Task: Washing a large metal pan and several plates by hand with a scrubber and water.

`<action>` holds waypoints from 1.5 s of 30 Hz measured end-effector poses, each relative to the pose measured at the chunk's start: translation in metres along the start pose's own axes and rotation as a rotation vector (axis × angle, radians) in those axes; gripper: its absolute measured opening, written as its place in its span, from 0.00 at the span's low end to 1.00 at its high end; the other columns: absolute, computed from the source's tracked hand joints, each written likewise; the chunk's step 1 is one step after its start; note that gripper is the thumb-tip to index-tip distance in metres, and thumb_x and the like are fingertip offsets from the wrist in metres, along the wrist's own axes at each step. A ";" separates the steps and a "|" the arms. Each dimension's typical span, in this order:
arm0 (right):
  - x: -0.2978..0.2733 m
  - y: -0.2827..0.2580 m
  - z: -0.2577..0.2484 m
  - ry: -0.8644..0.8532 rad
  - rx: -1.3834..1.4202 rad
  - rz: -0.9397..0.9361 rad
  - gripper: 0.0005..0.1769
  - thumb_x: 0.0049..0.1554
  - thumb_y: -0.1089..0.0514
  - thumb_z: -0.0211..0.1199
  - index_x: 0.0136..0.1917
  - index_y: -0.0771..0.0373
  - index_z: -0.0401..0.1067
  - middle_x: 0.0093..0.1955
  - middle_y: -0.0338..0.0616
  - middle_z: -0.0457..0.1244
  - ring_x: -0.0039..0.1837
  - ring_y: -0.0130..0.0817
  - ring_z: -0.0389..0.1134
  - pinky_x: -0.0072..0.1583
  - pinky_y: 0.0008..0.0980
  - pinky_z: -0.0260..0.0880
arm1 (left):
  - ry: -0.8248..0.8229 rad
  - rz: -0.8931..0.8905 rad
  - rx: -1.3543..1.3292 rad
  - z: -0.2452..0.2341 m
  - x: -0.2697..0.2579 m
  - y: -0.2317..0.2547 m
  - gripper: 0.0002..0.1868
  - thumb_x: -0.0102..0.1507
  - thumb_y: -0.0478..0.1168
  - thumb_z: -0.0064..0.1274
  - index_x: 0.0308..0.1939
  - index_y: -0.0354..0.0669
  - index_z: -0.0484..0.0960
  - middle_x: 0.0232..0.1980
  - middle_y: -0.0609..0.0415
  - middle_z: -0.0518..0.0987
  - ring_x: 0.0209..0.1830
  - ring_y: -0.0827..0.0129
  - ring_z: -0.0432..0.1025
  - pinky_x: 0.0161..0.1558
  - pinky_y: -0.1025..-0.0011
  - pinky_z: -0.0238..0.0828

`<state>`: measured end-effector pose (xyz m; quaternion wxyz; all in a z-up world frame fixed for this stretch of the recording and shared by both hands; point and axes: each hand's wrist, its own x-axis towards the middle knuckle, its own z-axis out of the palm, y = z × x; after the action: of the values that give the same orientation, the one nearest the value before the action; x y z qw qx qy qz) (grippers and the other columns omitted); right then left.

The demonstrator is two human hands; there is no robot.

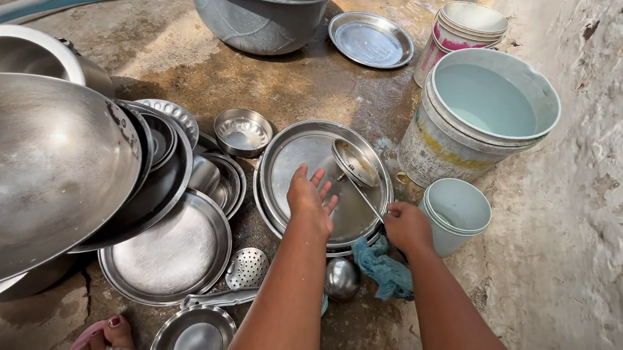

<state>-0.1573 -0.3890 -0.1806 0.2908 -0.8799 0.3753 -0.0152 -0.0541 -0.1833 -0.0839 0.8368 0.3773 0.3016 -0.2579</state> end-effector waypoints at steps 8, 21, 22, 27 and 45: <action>0.005 -0.009 0.016 -0.146 -0.294 0.096 0.30 0.51 0.53 0.67 0.67 0.53 0.66 0.58 0.54 0.69 0.61 0.54 0.70 0.61 0.50 0.71 | -0.015 -0.057 0.243 0.037 0.048 -0.005 0.25 0.71 0.51 0.37 0.72 0.56 0.67 0.61 0.58 0.78 0.60 0.64 0.68 0.64 0.54 0.62; -0.002 -0.024 -0.005 0.153 0.054 -0.035 0.16 0.62 0.47 0.59 0.57 0.56 0.74 0.44 0.53 0.71 0.46 0.52 0.74 0.50 0.49 0.72 | -0.123 0.125 0.561 0.009 0.081 -0.015 0.22 0.67 0.43 0.43 0.66 0.48 0.75 0.58 0.56 0.82 0.55 0.65 0.73 0.54 0.71 0.67; 0.018 -0.025 -0.007 0.145 0.051 -0.031 0.16 0.62 0.47 0.59 0.57 0.56 0.74 0.44 0.53 0.71 0.46 0.52 0.74 0.50 0.49 0.72 | -0.116 0.118 0.563 0.007 0.078 -0.017 0.22 0.67 0.43 0.43 0.66 0.48 0.75 0.58 0.56 0.82 0.55 0.65 0.73 0.54 0.71 0.67; 0.093 -0.093 -0.051 0.026 0.031 -0.050 0.25 0.59 0.51 0.64 0.68 0.61 0.69 0.43 0.50 0.72 0.37 0.42 0.74 0.47 0.44 0.72 | -0.103 0.039 0.620 0.023 0.063 -0.014 0.22 0.67 0.44 0.42 0.66 0.51 0.74 0.59 0.58 0.80 0.55 0.68 0.72 0.57 0.64 0.67; 0.241 -0.106 0.010 -0.038 -0.326 -0.127 0.40 0.48 0.71 0.64 0.72 0.48 0.67 0.67 0.49 0.63 0.68 0.51 0.65 0.65 0.46 0.67 | -0.219 0.108 0.530 0.011 0.107 -0.002 0.22 0.66 0.42 0.45 0.65 0.48 0.75 0.62 0.55 0.82 0.63 0.70 0.72 0.68 0.69 0.60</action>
<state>0.0872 -0.4869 -0.1795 0.1498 -0.9376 0.3107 0.0441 0.0214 -0.2146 -0.1538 0.7492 0.5681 0.1112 -0.3219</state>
